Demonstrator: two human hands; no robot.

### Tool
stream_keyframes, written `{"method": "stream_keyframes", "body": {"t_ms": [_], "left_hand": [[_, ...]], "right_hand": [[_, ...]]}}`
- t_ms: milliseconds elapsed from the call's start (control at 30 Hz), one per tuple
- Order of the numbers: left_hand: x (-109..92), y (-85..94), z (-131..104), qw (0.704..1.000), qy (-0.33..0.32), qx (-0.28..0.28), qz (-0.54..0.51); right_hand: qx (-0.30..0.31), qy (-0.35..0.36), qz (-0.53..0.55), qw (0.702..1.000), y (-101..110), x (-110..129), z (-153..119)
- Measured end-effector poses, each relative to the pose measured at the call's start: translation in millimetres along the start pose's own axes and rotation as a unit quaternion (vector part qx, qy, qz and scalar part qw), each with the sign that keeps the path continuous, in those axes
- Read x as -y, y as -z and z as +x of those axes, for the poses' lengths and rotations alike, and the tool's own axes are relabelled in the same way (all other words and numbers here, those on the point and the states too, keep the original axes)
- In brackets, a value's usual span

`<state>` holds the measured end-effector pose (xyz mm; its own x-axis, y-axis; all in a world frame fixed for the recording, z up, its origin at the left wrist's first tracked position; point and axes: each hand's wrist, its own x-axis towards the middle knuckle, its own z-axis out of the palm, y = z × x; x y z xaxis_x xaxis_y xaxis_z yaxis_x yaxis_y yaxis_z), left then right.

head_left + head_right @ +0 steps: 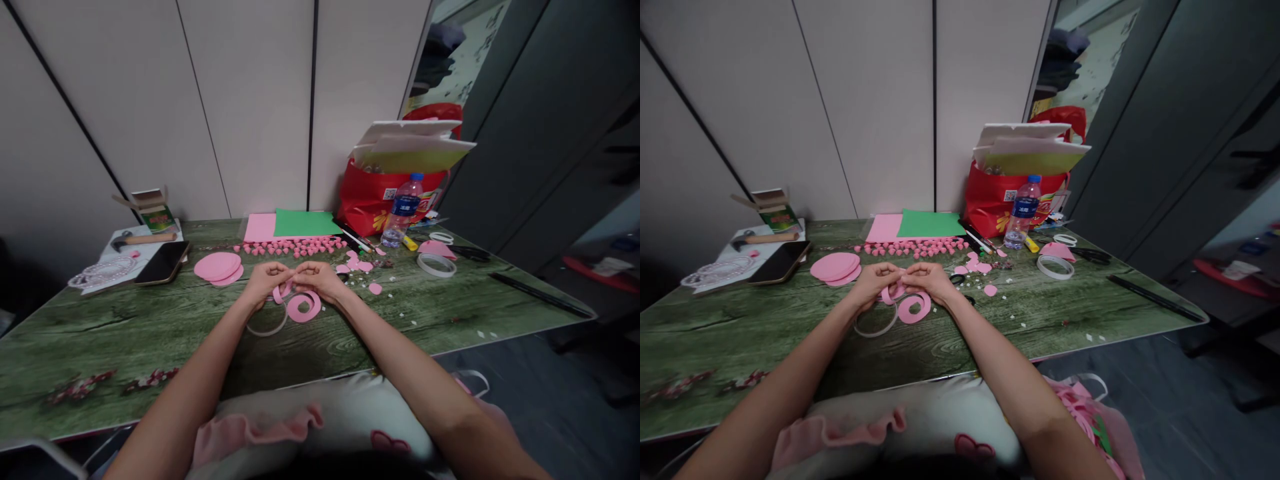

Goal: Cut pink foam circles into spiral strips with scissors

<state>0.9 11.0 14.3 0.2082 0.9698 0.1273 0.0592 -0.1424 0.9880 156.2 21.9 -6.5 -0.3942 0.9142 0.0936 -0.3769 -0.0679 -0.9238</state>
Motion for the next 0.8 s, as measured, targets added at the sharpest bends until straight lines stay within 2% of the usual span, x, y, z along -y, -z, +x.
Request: {"method": "stream_keyframes", "body": {"t_ms": [300, 567, 800], "left_hand": [[-1.2, -0.5, -0.3, 1.000, 0.007, 0.006, -0.011], [-7.4, 1.1, -1.1, 0.999, -0.007, 0.005, -0.041], [-6.1, -0.6, -1.6, 1.000, 0.012, 0.008, -0.027]], "right_hand": [[-0.001, 0.005, 0.010, 1.000, 1.3, -1.5, 0.9], [0.036, 0.017, 0.040, 0.998, 0.5, 4.2, -1.7], [0.009, 0.015, 0.021, 1.000, 1.7, -0.7, 1.1]]}}
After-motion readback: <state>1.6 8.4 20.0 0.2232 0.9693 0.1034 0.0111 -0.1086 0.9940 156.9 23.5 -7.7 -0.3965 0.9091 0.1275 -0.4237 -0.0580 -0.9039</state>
